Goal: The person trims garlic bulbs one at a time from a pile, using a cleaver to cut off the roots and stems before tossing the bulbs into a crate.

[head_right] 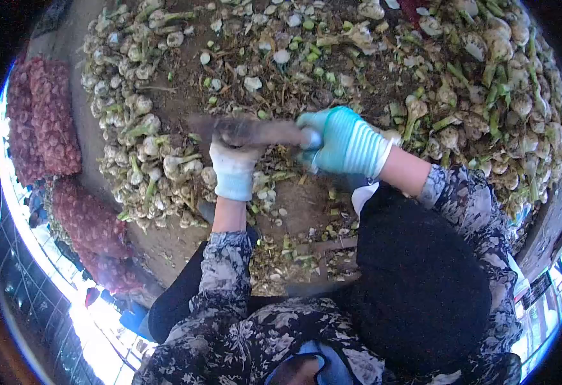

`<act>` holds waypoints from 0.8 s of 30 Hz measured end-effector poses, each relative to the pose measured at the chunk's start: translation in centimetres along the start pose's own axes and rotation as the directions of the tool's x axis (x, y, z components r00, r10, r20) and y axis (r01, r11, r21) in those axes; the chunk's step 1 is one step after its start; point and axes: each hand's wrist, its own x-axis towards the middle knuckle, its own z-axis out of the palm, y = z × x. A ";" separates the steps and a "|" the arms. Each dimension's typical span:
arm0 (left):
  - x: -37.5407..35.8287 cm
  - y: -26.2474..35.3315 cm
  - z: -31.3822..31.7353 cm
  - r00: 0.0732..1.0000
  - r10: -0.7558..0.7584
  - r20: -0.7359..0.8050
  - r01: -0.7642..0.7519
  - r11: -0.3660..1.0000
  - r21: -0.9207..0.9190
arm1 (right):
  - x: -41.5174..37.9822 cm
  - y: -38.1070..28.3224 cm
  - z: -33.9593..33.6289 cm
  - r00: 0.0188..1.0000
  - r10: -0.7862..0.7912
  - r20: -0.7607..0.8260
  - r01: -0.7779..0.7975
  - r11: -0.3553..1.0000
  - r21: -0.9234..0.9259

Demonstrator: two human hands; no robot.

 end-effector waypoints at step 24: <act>-8.2 6.2 9.1 0.821 0.442 0.363 -0.570 0.589 0.573 | -0.3 8.5 -2.0 0.907 0.410 -0.101 -0.415 0.824 -0.386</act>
